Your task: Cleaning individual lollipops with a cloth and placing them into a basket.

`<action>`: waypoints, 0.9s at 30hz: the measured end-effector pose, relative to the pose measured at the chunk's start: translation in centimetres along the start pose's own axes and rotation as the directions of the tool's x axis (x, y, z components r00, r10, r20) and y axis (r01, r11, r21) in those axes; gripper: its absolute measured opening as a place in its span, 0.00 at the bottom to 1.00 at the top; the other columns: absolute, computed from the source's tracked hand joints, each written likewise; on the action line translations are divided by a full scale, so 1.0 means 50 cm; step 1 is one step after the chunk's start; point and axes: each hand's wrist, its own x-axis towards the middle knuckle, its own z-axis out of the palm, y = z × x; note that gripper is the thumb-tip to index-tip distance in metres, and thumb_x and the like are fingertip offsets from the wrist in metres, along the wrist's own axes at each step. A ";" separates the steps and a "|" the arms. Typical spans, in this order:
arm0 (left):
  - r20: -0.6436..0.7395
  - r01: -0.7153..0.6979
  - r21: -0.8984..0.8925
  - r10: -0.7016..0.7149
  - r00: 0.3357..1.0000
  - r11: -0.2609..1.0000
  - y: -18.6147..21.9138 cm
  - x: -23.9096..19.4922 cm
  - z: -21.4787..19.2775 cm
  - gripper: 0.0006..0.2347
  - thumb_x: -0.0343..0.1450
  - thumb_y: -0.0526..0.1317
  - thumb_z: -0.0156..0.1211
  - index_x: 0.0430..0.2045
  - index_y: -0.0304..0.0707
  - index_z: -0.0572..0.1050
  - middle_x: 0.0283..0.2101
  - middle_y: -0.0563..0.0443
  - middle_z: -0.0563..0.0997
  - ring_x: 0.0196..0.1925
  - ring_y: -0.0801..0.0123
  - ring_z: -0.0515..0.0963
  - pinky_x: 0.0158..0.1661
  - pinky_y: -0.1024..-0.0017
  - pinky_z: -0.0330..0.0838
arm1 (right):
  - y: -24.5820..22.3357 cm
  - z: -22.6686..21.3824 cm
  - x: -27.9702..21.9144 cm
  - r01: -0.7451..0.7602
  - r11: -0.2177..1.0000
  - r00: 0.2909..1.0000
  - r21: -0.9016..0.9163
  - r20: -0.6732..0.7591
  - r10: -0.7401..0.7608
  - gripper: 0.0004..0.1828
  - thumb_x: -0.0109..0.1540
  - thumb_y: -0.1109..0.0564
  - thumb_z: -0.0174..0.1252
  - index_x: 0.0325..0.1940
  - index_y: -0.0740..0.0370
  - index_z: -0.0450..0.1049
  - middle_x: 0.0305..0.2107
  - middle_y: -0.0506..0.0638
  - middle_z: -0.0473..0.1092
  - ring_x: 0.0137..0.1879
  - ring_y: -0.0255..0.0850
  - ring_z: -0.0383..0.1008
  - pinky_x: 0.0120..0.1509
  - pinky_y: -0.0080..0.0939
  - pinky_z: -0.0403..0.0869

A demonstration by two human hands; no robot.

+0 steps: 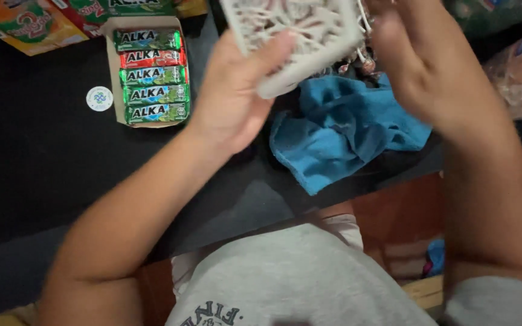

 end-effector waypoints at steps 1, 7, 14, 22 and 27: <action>-0.060 0.013 -0.026 -0.015 0.998 1.000 0.013 0.003 -0.011 0.15 0.67 0.30 0.65 0.46 0.26 0.70 0.49 0.35 0.77 0.50 0.54 0.79 0.54 0.59 0.74 | -0.030 -0.004 -0.017 -0.143 0.987 0.990 0.080 -0.005 0.144 0.29 0.70 0.48 0.40 0.67 0.73 0.51 0.60 0.68 0.55 0.63 0.58 0.61 0.66 0.55 0.60; -0.193 0.241 -0.288 -0.303 0.933 0.927 0.116 0.000 -0.082 0.12 0.69 0.39 0.57 0.41 0.30 0.75 0.41 0.45 0.81 0.45 0.60 0.80 0.49 0.63 0.73 | 0.009 0.147 -0.167 -0.340 0.870 0.889 -0.358 0.178 0.421 0.24 0.55 0.40 0.60 0.47 0.56 0.72 0.48 0.62 0.63 0.52 0.60 0.62 0.52 0.58 0.63; -0.051 -0.164 0.507 0.220 0.974 0.846 0.105 -0.016 -0.037 0.10 0.68 0.39 0.61 0.37 0.39 0.69 0.39 0.51 0.78 0.39 0.72 0.78 0.44 0.70 0.77 | 0.032 0.152 -0.174 -0.662 0.743 0.638 0.105 -0.442 0.631 0.05 0.63 0.64 0.51 0.41 0.60 0.63 0.32 0.49 0.59 0.37 0.38 0.58 0.42 0.39 0.59; 0.539 -0.515 0.800 -0.010 0.842 -0.307 0.056 -0.085 0.017 0.14 0.71 0.33 0.47 0.52 0.35 0.64 0.23 0.50 0.75 0.24 0.56 0.77 0.26 0.59 0.68 | -0.114 0.234 -0.082 -0.013 0.613 0.508 0.790 -0.523 0.685 0.46 0.60 0.39 0.59 0.72 0.55 0.42 0.68 0.55 0.53 0.71 0.43 0.58 0.78 0.45 0.62; 0.474 -0.438 0.799 -0.017 0.880 -0.412 0.027 -0.103 0.019 0.20 0.69 0.36 0.49 0.57 0.33 0.59 0.53 0.40 0.78 0.36 0.52 0.82 0.31 0.61 0.73 | -0.088 0.340 -0.162 -0.202 0.949 0.782 0.241 -0.544 0.304 0.36 0.69 0.49 0.42 0.74 0.64 0.34 0.72 0.56 0.38 0.80 0.46 0.38 0.85 0.49 0.42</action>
